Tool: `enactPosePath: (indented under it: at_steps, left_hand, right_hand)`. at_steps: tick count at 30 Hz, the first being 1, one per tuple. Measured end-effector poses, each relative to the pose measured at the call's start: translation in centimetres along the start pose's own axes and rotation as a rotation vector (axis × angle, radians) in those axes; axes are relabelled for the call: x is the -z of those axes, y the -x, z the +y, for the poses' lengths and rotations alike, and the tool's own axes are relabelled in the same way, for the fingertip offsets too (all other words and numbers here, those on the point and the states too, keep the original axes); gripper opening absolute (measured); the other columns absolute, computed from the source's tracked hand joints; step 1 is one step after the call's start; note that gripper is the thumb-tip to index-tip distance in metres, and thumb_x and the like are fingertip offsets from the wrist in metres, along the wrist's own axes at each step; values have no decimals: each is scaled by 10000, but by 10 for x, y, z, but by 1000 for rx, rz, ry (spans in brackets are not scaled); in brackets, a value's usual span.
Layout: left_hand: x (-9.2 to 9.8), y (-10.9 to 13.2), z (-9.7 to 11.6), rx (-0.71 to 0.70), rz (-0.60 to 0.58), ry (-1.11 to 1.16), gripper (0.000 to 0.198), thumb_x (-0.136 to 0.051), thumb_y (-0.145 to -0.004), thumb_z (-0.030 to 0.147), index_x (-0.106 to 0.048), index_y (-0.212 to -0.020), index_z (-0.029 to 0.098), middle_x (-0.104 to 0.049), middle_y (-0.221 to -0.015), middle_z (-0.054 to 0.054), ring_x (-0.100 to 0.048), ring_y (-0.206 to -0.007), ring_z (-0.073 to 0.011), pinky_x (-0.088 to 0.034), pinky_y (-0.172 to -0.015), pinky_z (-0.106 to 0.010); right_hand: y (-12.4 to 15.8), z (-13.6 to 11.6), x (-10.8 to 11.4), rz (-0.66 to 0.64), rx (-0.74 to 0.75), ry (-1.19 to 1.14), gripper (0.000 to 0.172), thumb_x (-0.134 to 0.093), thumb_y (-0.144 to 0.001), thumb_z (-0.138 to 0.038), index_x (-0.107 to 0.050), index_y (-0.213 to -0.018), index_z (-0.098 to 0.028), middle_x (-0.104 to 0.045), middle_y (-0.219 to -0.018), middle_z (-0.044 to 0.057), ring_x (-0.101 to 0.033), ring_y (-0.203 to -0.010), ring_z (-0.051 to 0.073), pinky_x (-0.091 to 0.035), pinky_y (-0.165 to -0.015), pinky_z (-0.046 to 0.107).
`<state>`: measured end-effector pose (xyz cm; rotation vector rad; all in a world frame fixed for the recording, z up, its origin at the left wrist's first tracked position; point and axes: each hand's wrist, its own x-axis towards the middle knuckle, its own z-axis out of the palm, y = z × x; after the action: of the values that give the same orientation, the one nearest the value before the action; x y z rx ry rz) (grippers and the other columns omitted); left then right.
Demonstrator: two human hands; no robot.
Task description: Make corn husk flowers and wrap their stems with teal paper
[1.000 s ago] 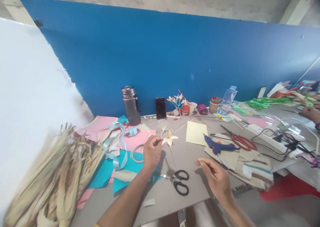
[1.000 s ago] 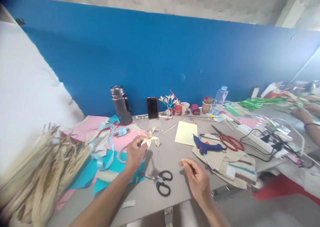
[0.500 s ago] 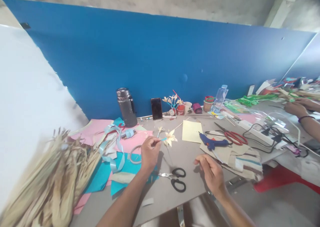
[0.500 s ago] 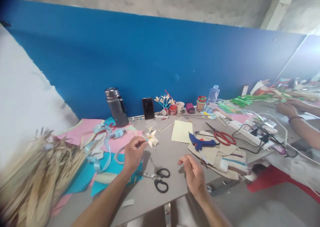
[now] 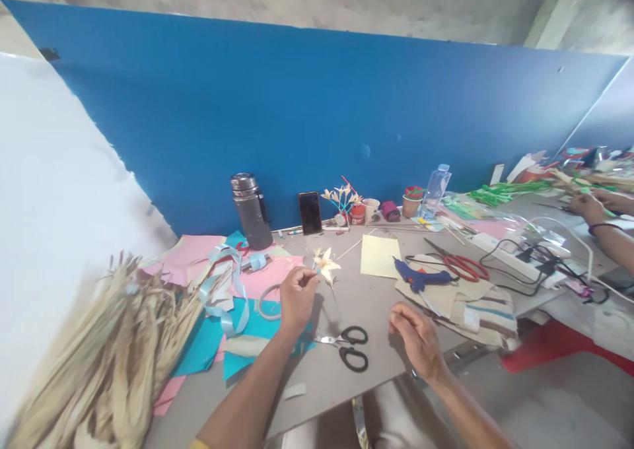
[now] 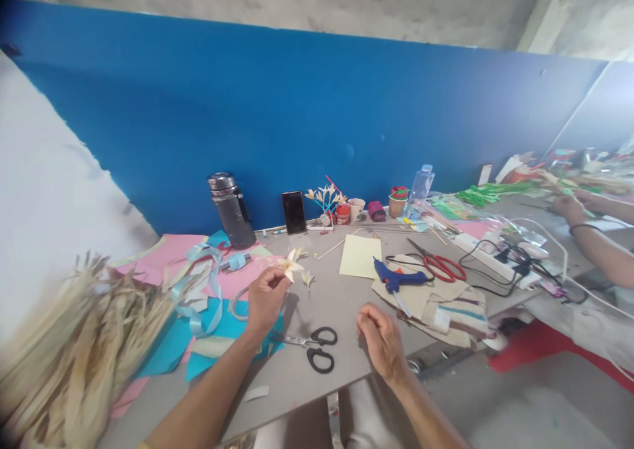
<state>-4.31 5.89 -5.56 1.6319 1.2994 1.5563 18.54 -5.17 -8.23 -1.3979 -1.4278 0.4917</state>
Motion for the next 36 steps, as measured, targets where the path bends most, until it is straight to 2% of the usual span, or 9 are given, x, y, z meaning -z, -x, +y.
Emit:
enactPosePath:
  at_steps: [3, 6, 10, 14, 21, 27, 32, 34, 36]
  left_hand:
    - [0, 0, 2, 36, 2, -3, 92, -639, -723, 254, -658, -660, 190, -645, -712, -10, -592, -709, -170, -461, -697, -277]
    - [1, -1, 3, 66, 21, -17, 118, -657, -726, 276, -653, -646, 188, -646, -689, -11, -584, -684, -166, -456, -675, -272]
    - [2, -4, -1, 117, 49, -6, 135, -675, -710, 293, -643, -632, 187, -635, -625, -3, -572, -624, -156, -447, -632, -265]
    - [4, -6, -5, 197, 41, 73, 159, -689, -707, 338, -655, -684, 184, -663, -617, -11, -614, -605, -167, -464, -609, -265]
    - [7, -8, -1, 229, 77, 109, 142, -677, -698, 329, -630, -670, 198, -605, -567, 19, -561, -552, -139, -463, -573, -254]
    - [7, -5, -6, 207, 67, 53, 150, -660, -729, 331, -651, -692, 187, -585, -588, 19, -526, -570, -136, -436, -573, -256]
    - [6, -5, -6, 228, 59, 71, 146, -658, -726, 317, -660, -691, 175, -581, -577, 18, -519, -555, -136, -430, -559, -255]
    - [6, -4, -5, 234, 56, 84, 147, -661, -725, 313, -658, -686, 171, -581, -572, 20, -517, -551, -133, -429, -560, -252]
    - [6, -4, -5, 227, 48, 83, 152, -671, -721, 320, -665, -690, 170, -594, -580, 14, -530, -563, -138, -433, -565, -253]
  right_hand:
    - [-1, -1, 0, -4, 2, 2, 404, -390, -942, -389, -394, -568, -235, -461, -507, -23, -481, -499, 139, -398, -531, 250]
    - [-1, 1, -1, -32, 25, 0, 456, -377, -977, -444, -385, -569, -241, -442, -480, -29, -467, -466, 136, -397, -519, 255]
    - [-1, 4, -3, 16, 14, -47, 476, -388, -1007, -480, -589, -668, -213, -625, -598, 13, -538, -507, 136, -452, -545, 245]
    - [-1, 7, -4, 40, -6, -116, 324, -545, -945, -452, -752, -928, -203, -783, -831, 58, -617, -540, 149, -506, -531, 241]
    - [-3, 6, -6, -62, 17, -93, 268, -670, -860, -413, -750, -722, -198, -766, -727, 57, -698, -659, 196, -542, -638, 247]
    - [-3, 1, -4, -68, -61, -73, 463, -499, -945, -564, -637, -685, -207, -664, -638, 25, -605, -585, 164, -488, -565, 231]
    - [-3, 7, -4, 12, -11, -26, 582, -341, -993, -609, -443, -561, -234, -484, -509, -4, -496, -488, 152, -450, -532, 255]
    - [-2, 12, -5, 26, -22, -11, 588, -349, -992, -612, -475, -561, -231, -503, -507, 3, -498, -478, 151, -448, -514, 254]
    - [-2, 15, -7, 57, -65, 7, 553, -385, -985, -607, -612, -663, -218, -596, -570, 21, -548, -516, 157, -474, -522, 244]
